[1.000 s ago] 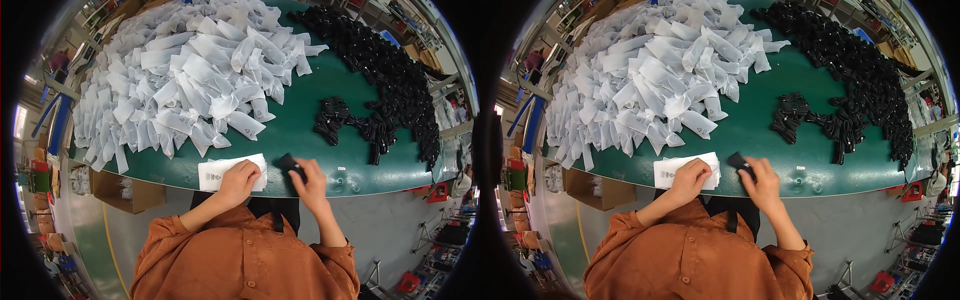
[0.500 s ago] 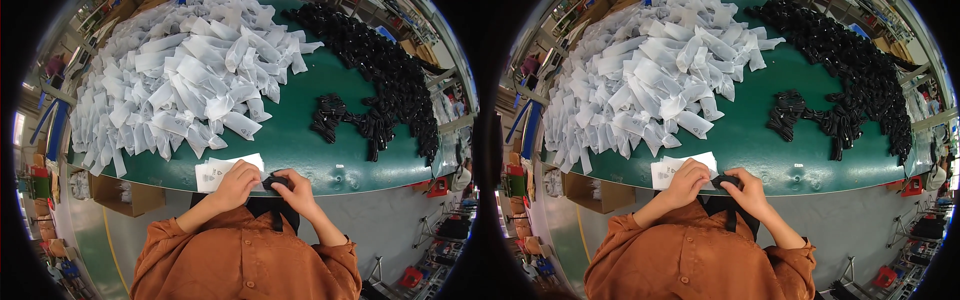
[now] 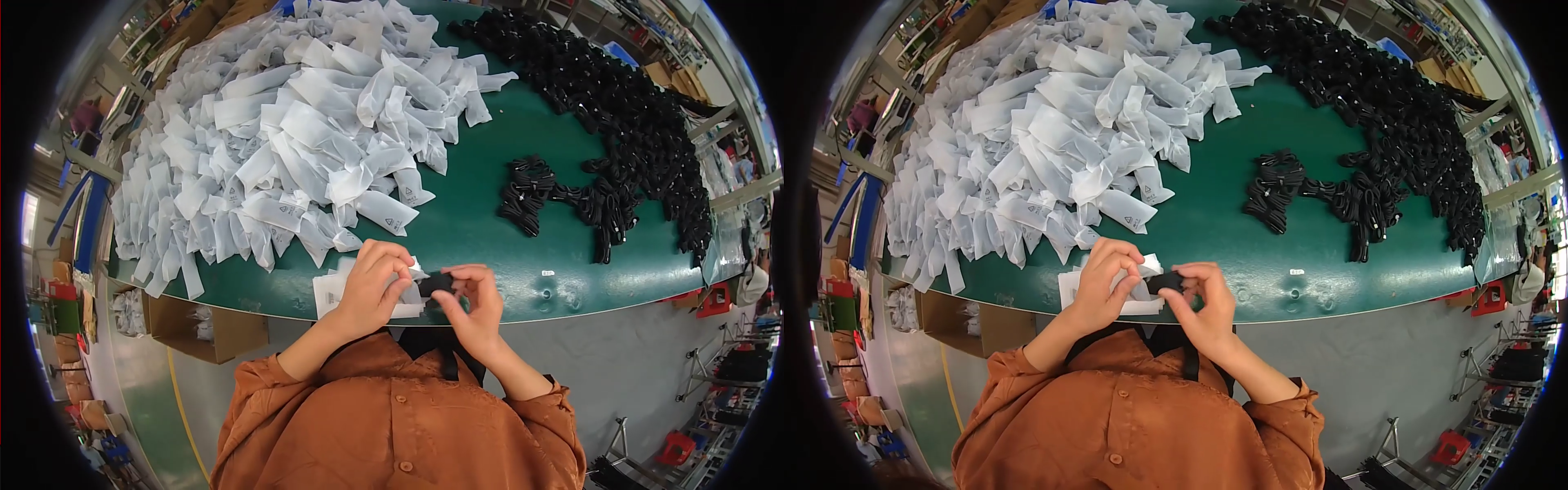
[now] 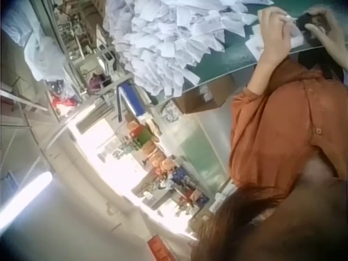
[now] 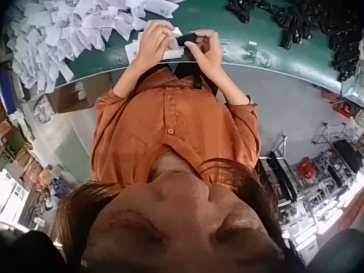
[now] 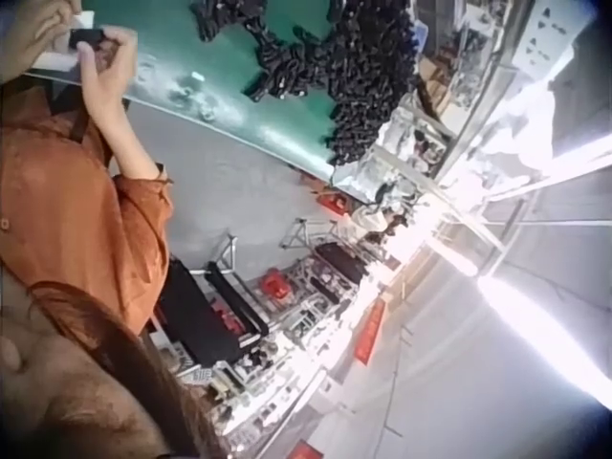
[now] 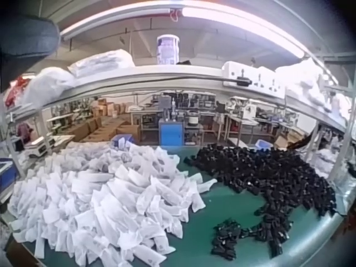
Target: Packaging small black plastic components into individual white plastic bags.
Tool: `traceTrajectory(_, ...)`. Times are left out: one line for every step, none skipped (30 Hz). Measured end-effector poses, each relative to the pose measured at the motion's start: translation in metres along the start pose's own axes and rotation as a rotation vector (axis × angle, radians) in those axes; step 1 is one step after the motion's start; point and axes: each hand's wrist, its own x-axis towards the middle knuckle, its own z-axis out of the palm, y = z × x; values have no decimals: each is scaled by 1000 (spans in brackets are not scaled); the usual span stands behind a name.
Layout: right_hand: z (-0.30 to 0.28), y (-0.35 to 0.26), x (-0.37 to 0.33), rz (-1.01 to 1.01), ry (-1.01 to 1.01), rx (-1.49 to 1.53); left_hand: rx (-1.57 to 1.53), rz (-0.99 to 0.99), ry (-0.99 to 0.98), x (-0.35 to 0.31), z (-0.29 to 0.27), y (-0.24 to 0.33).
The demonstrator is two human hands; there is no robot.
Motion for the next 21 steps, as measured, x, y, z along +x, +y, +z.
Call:
traceTrajectory(1,3,0,-1,-2,5,-14,-6,-18,3,-2,-1)
traceTrajectory(0,8,0,43,14,6,-10,-7,-19,3,-1,-1)
traceTrajectory(0,10,2,84,27,6,-29,-18,-28,3,0,-1)
traceTrajectory(-1,8,3,-47,-41,-73,-50,-29,-38,3,0,-2)
traceTrajectory(-2,5,5,-179,-109,-153,-47,-29,-36,3,0,-2)
traceTrajectory(-5,0,8,-305,-179,-221,-71,-23,-38,5,-1,-2)
traceTrajectory(-5,-5,12,-304,-176,-221,-95,-18,-40,7,-1,-2)
traceTrajectory(-5,-11,16,-363,-193,-228,-96,-17,-43,9,-4,-1)
traceTrajectory(-5,-16,21,-424,-209,-237,-194,-116,-21,11,-9,0)
traceTrajectory(-7,-19,23,-424,-155,-214,-290,-216,2,13,-14,-2)
traceTrajectory(-13,-19,28,-428,-119,-317,-223,-63,98,24,-21,-14)
traceTrajectory(-22,-19,34,-429,-84,-415,-365,-152,145,35,-37,-19)
traceTrajectory(-30,-12,42,-409,-11,-464,-503,-244,196,44,-56,-23)
traceTrajectory(-40,-9,52,-397,84,-542,-560,-345,267,56,-72,-23)
traceTrajectory(-52,-2,64,-386,182,-619,-616,-443,338,70,-85,-27)
traceTrajectory(-64,2,75,-401,246,-806,-470,-378,418,86,-100,-36)
traceTrajectory(-74,13,83,-345,274,-926,-323,-316,495,92,-108,-45)
traceTrajectory(-87,22,86,-384,263,-1102,-321,-320,491,91,-106,-44)
traceTrajectory(-98,33,88,-426,251,-1279,26,-135,614,89,-100,-46)
traceTrajectory(-106,43,85,-376,186,-1284,375,56,719,86,-94,-48)
traceTrajectory(-105,45,79,-367,190,-1285,385,86,582,72,-83,-48)
